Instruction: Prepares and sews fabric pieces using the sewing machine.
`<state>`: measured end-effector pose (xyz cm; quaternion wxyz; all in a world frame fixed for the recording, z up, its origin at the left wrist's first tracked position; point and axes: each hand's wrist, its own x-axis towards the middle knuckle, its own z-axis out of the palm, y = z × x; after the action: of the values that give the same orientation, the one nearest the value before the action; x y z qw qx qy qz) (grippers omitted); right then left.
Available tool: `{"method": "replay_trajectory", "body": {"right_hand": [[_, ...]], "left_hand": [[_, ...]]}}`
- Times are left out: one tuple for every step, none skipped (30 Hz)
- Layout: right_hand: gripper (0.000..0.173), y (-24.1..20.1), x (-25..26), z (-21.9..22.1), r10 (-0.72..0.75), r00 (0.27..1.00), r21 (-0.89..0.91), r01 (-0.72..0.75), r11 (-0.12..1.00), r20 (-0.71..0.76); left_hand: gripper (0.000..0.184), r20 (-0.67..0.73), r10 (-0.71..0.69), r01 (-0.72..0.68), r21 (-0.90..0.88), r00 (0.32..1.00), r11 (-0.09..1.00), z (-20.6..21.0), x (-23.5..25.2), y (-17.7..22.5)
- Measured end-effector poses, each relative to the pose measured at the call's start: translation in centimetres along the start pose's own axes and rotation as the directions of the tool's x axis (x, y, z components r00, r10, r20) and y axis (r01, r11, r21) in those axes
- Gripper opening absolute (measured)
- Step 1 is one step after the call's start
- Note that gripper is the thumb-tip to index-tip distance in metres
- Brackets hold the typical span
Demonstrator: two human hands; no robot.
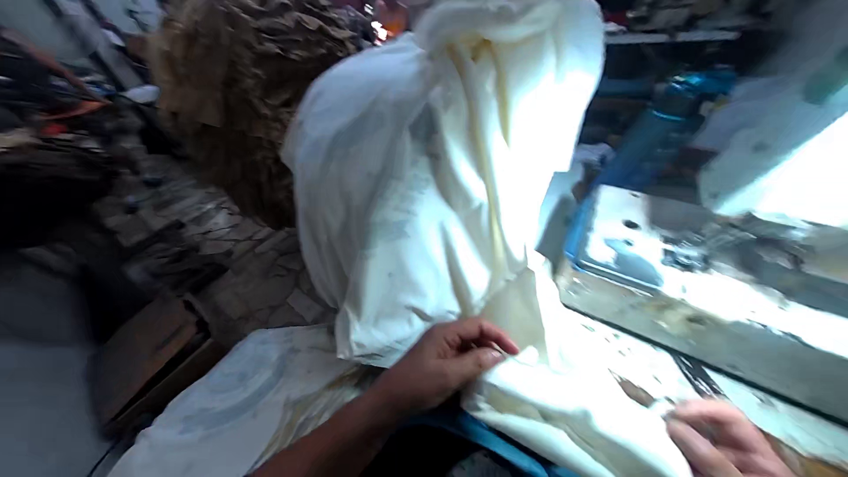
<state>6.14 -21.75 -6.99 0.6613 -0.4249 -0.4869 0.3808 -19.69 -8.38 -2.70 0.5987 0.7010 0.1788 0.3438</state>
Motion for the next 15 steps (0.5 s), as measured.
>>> {"method": "replay_trajectory", "body": {"right_hand": [[0.023,0.0,-0.2,0.1,-0.025,0.999,-0.069,0.023,0.997,-0.029],[0.022,0.1,-0.5,0.2,-0.07,0.996,-0.122,0.063,0.99,-0.058],[0.021,0.3,-0.7,0.3,-0.125,0.99,-0.165,0.113,0.98,-0.065],[0.02,0.4,-0.9,0.3,-0.171,0.983,-0.185,0.157,0.97,-0.06],[0.02,0.4,-1.2,0.5,-0.201,0.978,-0.209,0.185,0.96,-0.057],[0.021,0.3,-1.4,0.8,-0.222,0.973,-0.244,0.2,0.949,-0.067],[0.022,0.2,-1.6,1.1,-0.24,0.968,-0.287,0.209,0.935,-0.078],[0.025,0.1,-1.7,1.4,-0.264,0.961,-0.339,0.221,0.914,-0.086],[0.026,0.1,-1.8,1.6,-0.294,0.951,-0.39,0.238,0.89,-0.092],[0.027,0.1,-1.8,1.9,-0.324,0.941,-0.441,0.25,0.862,-0.099],[0.027,0.1,-1.8,2.0,-0.353,0.93,-0.495,0.26,0.829,-0.104],[0.025,0.2,-1.9,2.1,-0.386,0.916,-0.542,0.271,0.795,-0.107],[0.023,0.3,-2.0,2.2,-0.422,0.9,-0.585,0.285,0.759,-0.109],[0.02,0.5,-2.2,2.2,-0.458,0.883,-0.626,0.298,0.72,-0.106],[0.017,0.5,-2.4,2.2,-0.491,0.866,-0.663,0.311,0.681,-0.098]], "left_hand": [[0.018,-0.013,0.039,-0.038,0.056,0.999,0.998,0.1,-0.1,-0.1],[0.017,-0.029,0.082,-0.078,0.113,0.996,0.991,0.3,-0.3,-0.4],[0.016,-0.043,0.115,-0.106,0.161,0.992,0.981,0.4,-0.4,-0.7],[0.015,-0.052,0.137,-0.125,0.195,0.989,0.973,0.5,-0.5,-0.9],[0.013,-0.062,0.151,-0.134,0.224,0.987,0.965,0.7,-0.6,-1.2],[0.012,-0.075,0.164,-0.14,0.255,0.984,0.957,1.0,-0.7,-1.3],[0.012,-0.088,0.176,-0.144,0.285,0.98,0.948,1.2,-0.8,-1.3],[0.011,-0.103,0.189,-0.148,0.314,0.977,0.938,1.4,-0.9,-1.3],[0.012,-0.119,0.205,-0.153,0.345,0.972,0.926,1.7,-0.9,-1.1],[0.013,-0.134,0.227,-0.162,0.379,0.965,0.911,1.9,-1.0,-1.0],[0.015,-0.147,0.25,-0.169,0.418,0.957,0.893,2.1,-1.1,-0.8],[0.018,-0.151,0.275,-0.179,0.459,0.95,0.87,2.3,-1.2,-0.7],[0.021,-0.143,0.302,-0.194,0.502,0.943,0.843,2.4,-1.4,-0.4],[0.022,-0.126,0.339,-0.221,0.542,0.932,0.811,2.5,-1.6,-0.3],[0.02,-0.104,0.389,-0.263,0.577,0.916,0.773,2.5,-1.8,-0.1]]}}
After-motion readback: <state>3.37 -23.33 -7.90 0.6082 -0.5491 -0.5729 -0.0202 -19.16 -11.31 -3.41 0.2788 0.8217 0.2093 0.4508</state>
